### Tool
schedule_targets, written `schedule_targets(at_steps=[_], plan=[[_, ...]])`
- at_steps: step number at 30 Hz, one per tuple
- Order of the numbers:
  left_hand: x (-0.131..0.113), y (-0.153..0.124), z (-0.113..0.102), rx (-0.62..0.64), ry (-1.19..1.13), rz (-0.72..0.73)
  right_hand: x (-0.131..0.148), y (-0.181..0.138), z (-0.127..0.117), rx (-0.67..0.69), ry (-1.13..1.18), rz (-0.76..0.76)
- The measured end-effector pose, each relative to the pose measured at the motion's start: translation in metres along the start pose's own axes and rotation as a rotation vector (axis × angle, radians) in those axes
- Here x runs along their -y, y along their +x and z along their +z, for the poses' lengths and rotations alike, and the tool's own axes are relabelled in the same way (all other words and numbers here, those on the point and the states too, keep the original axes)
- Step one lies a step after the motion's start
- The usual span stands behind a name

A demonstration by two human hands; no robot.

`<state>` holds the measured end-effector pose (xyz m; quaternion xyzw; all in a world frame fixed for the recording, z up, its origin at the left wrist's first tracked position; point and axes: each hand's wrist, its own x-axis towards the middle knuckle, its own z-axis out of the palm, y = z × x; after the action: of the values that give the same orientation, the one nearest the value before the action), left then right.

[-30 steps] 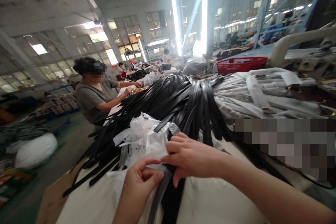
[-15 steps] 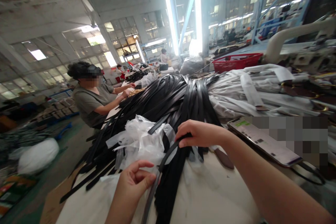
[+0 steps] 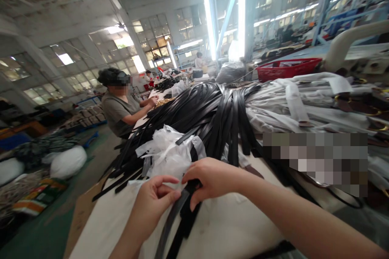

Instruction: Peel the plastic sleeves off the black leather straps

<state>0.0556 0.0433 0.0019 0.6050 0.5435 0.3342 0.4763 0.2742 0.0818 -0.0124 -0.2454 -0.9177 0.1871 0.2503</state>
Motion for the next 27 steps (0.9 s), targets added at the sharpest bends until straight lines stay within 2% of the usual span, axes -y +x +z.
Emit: schedule_targets(at_steps=[5, 8, 11, 17, 19, 23, 27], plan=[[-0.017, -0.046, -0.033, -0.175, 0.152, 0.036, -0.007, -0.018, -0.039, 0.058, 0.243, 0.075], [-0.018, -0.07, -0.049, -0.231, 0.235, 0.055, 0.004, -0.018, -0.052, 0.077, 0.365, 0.056], [-0.024, -0.088, -0.052, -0.241, 0.257, 0.08, 0.034, -0.008, -0.057, 0.078, 0.366, 0.016], [-0.063, -0.12, -0.036, -0.261, 0.215, 0.07, 0.116, 0.029, -0.062, 0.245, 0.165, -0.072], [-0.067, -0.126, -0.034, -0.271, 0.171, 0.089, 0.139, 0.041, -0.057, 0.294, 0.059, -0.067], [-0.048, -0.131, -0.041, -0.289, 0.063, 0.145, 0.171, 0.059, -0.041, 0.314, -0.092, 0.068], [-0.016, -0.133, -0.047, -0.193, -0.093, 0.195, 0.187, 0.071, -0.03, 0.183, -0.069, 0.237]])
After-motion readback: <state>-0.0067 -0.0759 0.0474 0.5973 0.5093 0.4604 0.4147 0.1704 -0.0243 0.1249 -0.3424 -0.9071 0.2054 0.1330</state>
